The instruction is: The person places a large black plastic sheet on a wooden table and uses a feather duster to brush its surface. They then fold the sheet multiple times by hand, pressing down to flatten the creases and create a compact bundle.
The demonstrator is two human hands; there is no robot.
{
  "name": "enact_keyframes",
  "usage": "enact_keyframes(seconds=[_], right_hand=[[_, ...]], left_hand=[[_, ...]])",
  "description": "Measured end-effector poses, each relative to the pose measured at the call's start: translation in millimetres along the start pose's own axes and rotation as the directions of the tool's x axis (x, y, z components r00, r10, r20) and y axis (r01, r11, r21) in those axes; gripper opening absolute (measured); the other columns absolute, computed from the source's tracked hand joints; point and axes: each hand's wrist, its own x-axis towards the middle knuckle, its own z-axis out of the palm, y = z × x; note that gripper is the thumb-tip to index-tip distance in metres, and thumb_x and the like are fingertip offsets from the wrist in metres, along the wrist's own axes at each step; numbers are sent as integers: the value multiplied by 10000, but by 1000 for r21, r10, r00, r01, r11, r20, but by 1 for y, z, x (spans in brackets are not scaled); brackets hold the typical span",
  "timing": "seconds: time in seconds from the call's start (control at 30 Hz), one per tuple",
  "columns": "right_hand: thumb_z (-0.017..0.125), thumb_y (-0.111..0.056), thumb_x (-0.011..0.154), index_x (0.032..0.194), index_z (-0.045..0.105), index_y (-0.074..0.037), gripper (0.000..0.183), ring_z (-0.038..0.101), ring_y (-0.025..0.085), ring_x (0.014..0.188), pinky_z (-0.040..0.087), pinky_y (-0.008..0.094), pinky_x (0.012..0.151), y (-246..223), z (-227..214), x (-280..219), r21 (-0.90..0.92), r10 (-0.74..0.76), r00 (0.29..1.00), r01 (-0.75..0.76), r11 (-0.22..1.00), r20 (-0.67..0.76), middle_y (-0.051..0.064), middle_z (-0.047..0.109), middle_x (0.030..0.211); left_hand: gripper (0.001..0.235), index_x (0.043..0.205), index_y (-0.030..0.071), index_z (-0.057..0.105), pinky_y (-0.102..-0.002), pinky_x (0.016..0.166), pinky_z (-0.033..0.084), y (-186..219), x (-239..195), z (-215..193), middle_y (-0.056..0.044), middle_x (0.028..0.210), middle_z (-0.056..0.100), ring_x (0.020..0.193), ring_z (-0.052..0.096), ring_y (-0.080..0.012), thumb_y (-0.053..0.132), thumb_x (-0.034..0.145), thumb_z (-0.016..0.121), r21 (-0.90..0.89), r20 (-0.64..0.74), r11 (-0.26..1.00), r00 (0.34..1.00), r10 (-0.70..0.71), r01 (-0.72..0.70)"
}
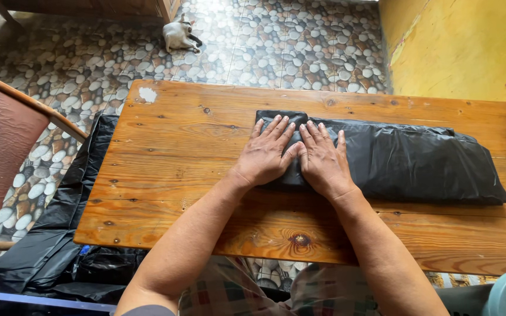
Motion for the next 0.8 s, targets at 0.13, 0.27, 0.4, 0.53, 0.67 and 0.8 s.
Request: enact_keyframes(seconds=[0.13,0.27,0.4,0.53,0.67,0.8], right_hand=[[271,-437,1123,1570,445,-136,566,376,347,1498,169,684,1201,-3,-5,-3,5,-6,1000,6,1000,10,129,453,1597],[275,-428,1126,1569,447,-137,558,375,338,1498,178,679,1200,-5,-8,-3,16,-9,1000,9,1000,-3,123,455,1597],[289,-436,1123,1563,452,-139,556,373,346,1497,175,688,1196,-2,-7,-1,61,1,1000,0,998,-9,123,451,1599],[295,-452,1120,1564,449,-154,556,363,334,1501,170,685,1197,1,-8,-1,117,5,1000,-4,993,-6,107,449,1599],[299,-464,1121,1573,432,-176,552,336,322,1513,146,678,1208,3,-4,1,167,12,1000,-13,986,8,88,428,1612],[276,-469,1126,1569,437,-173,556,340,318,1514,142,670,1214,8,-12,2,258,23,1000,-26,966,11,85,436,1609]], left_hand=[[708,1547,64,451,-580,1254,168,5,-4,-15,-210,1624,389,1537,313,-360,571,1078,294,-187,-75,982,997,-27,12],[690,1530,23,463,-601,1236,184,3,-3,-24,-261,1626,352,1529,295,-410,530,1065,407,-239,-141,966,981,-135,99],[741,1519,-2,457,-605,1125,357,-8,-4,-23,-328,1497,471,1373,483,-490,574,1060,374,-225,-146,923,926,-348,312],[832,1488,49,500,-561,992,482,-15,-7,-21,-198,1266,572,1230,581,-423,681,946,511,-176,-138,891,886,-443,418],[836,1520,90,474,-593,1088,402,8,-13,-28,-216,1402,467,1338,484,-445,652,914,593,-162,-132,932,929,-345,324],[746,1525,101,487,-592,1176,312,4,-11,-19,-238,1590,332,1498,322,-442,594,969,559,-213,-53,931,948,-313,296]])
